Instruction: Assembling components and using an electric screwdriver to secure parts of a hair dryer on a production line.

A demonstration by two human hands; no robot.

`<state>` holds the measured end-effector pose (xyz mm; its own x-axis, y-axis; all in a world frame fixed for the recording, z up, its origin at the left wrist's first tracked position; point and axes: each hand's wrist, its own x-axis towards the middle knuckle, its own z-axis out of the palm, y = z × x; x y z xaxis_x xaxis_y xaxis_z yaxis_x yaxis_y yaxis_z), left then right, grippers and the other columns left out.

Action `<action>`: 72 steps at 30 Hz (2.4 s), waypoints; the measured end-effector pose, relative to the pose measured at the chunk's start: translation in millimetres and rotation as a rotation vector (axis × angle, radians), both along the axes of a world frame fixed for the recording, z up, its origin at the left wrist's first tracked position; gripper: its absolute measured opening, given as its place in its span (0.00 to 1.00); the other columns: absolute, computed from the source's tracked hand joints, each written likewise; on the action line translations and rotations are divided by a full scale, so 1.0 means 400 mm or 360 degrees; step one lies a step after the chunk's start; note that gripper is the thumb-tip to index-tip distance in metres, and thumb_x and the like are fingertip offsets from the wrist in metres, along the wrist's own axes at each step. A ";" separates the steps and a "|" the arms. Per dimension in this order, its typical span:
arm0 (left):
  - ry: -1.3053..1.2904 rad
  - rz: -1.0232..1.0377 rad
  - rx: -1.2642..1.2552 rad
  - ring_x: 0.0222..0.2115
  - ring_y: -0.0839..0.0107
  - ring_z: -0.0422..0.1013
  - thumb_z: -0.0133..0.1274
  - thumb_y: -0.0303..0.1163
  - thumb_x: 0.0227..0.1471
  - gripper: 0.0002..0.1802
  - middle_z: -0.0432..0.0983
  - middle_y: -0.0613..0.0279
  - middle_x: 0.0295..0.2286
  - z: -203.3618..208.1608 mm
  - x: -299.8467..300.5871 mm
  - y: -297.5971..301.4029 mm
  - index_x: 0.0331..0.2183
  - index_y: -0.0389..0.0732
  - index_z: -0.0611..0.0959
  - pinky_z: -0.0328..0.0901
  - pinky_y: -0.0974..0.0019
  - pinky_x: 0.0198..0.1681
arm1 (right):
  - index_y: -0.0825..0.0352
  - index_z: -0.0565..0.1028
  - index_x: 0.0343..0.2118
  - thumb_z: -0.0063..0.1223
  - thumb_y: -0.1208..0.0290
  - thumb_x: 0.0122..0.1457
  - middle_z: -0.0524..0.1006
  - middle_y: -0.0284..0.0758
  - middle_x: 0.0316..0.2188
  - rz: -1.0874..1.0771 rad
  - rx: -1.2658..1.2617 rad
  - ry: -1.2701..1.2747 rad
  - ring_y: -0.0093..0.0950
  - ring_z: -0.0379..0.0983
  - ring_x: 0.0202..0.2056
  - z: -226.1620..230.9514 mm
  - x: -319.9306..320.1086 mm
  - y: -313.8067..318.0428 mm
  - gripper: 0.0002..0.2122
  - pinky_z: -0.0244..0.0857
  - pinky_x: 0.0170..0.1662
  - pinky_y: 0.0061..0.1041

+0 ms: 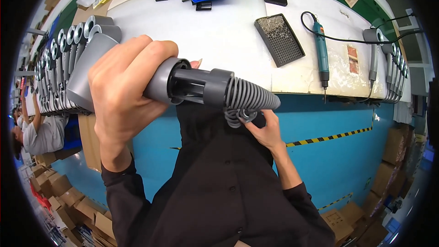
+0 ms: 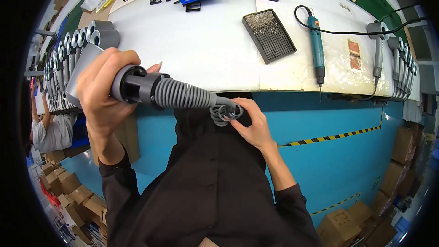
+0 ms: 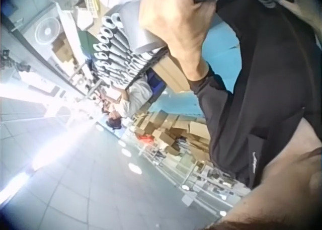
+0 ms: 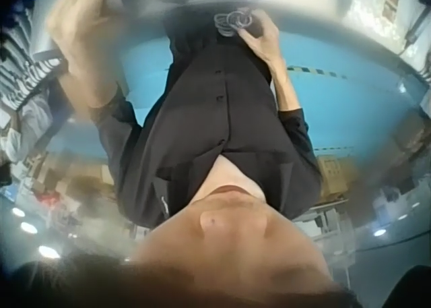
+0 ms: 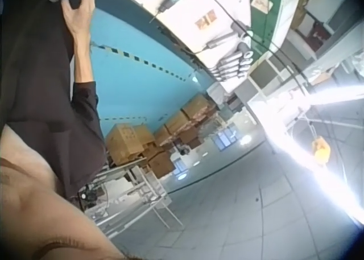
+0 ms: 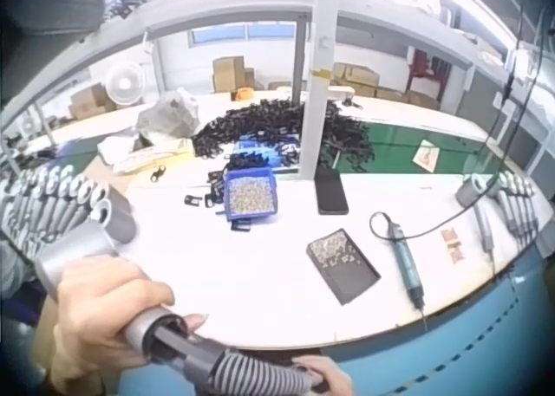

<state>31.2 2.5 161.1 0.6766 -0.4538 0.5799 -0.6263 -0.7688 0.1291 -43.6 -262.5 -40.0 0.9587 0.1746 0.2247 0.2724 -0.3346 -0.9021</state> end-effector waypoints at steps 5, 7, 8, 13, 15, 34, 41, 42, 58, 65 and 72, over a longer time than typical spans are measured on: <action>-0.0035 0.0064 0.0009 0.17 0.67 0.64 0.69 0.26 0.36 0.16 0.66 0.61 0.18 0.002 0.018 -0.013 0.27 0.37 0.77 0.59 0.70 0.21 | 0.71 0.74 0.44 0.66 0.78 0.48 0.78 0.35 0.41 0.0328 0.0416 0.0528 0.25 0.73 0.45 -0.011 0.021 0.014 0.19 0.65 0.51 0.24; -0.0026 0.0094 0.0009 0.18 0.66 0.65 0.66 0.22 0.34 0.15 0.67 0.60 0.19 -0.001 0.020 -0.017 0.27 0.37 0.77 0.60 0.70 0.22 | 0.70 0.69 0.50 0.63 0.78 0.50 0.76 0.36 0.43 0.0437 0.0309 0.0487 0.26 0.72 0.44 0.010 0.021 0.019 0.23 0.64 0.51 0.25; -0.0022 0.0098 0.0014 0.18 0.66 0.65 0.66 0.22 0.34 0.15 0.67 0.60 0.19 -0.002 0.018 -0.020 0.27 0.37 0.77 0.60 0.70 0.22 | 0.70 0.68 0.52 0.63 0.77 0.51 0.75 0.36 0.43 0.0442 0.0393 0.0479 0.27 0.72 0.44 0.012 0.018 0.030 0.25 0.64 0.51 0.26; 0.0076 0.0144 -0.0040 0.19 0.64 0.68 0.59 0.17 0.27 0.17 0.69 0.59 0.20 -0.006 0.027 -0.027 0.28 0.37 0.77 0.62 0.70 0.25 | 0.71 0.64 0.55 0.57 0.76 0.56 0.72 0.38 0.43 0.0442 0.0402 0.0289 0.27 0.69 0.41 0.002 0.028 0.045 0.24 0.64 0.46 0.26; 0.0079 0.0153 -0.0032 0.20 0.65 0.68 0.60 0.17 0.28 0.17 0.69 0.59 0.20 -0.008 0.031 -0.021 0.28 0.37 0.78 0.63 0.71 0.26 | 0.71 0.64 0.54 0.56 0.76 0.57 0.74 0.37 0.41 0.0345 0.0403 0.0333 0.26 0.70 0.38 -0.002 0.031 0.048 0.22 0.65 0.44 0.25; 0.0286 0.0051 0.0523 0.21 0.66 0.70 0.57 0.21 0.32 0.14 0.67 0.65 0.19 -0.063 0.085 0.062 0.28 0.43 0.74 0.64 0.63 0.24 | 0.70 0.69 0.50 0.71 0.76 0.43 0.72 0.37 0.32 0.0110 0.0159 0.0214 0.31 0.68 0.32 0.210 0.150 0.032 0.29 0.64 0.36 0.25; 0.0427 -0.0105 0.0368 0.21 0.65 0.70 0.57 0.24 0.33 0.13 0.67 0.65 0.19 -0.115 0.083 0.034 0.26 0.43 0.72 0.64 0.63 0.24 | 0.71 0.70 0.43 0.73 0.68 0.42 0.72 0.39 0.28 0.0496 -0.0452 -0.0341 0.34 0.68 0.29 0.360 0.237 0.085 0.26 0.64 0.32 0.27; 0.0494 -0.0111 0.0331 0.21 0.65 0.70 0.58 0.25 0.33 0.14 0.67 0.64 0.19 -0.119 0.084 0.035 0.26 0.43 0.72 0.64 0.63 0.24 | 0.71 0.70 0.43 0.73 0.68 0.42 0.72 0.39 0.28 0.0504 -0.0464 -0.0341 0.34 0.68 0.29 0.363 0.240 0.084 0.26 0.64 0.32 0.27; 0.0564 -0.0285 0.0173 0.23 0.65 0.70 0.59 0.25 0.27 0.19 0.67 0.64 0.20 -0.306 0.073 -0.037 0.28 0.42 0.73 0.63 0.64 0.24 | 0.70 0.65 0.47 0.63 0.61 0.55 0.75 0.43 0.28 0.0529 -0.0537 0.0515 0.42 0.72 0.25 0.288 0.207 0.089 0.24 0.68 0.30 0.30; 0.0584 -0.0340 0.0190 0.23 0.66 0.70 0.58 0.24 0.29 0.15 0.67 0.65 0.20 -0.316 0.091 -0.082 0.27 0.42 0.74 0.62 0.64 0.24 | 0.75 0.69 0.46 0.68 0.71 0.46 0.72 0.43 0.33 0.0372 -0.1227 -0.0538 0.40 0.69 0.31 0.253 0.146 0.007 0.26 0.65 0.39 0.34; 0.0495 -0.0406 0.0217 0.23 0.67 0.68 0.58 0.26 0.32 0.13 0.66 0.65 0.20 -0.323 0.067 -0.116 0.27 0.43 0.75 0.61 0.66 0.26 | 0.74 0.73 0.40 0.62 0.70 0.54 0.74 0.40 0.26 0.0405 -0.0730 0.0182 0.33 0.70 0.26 0.282 0.146 -0.003 0.15 0.66 0.35 0.28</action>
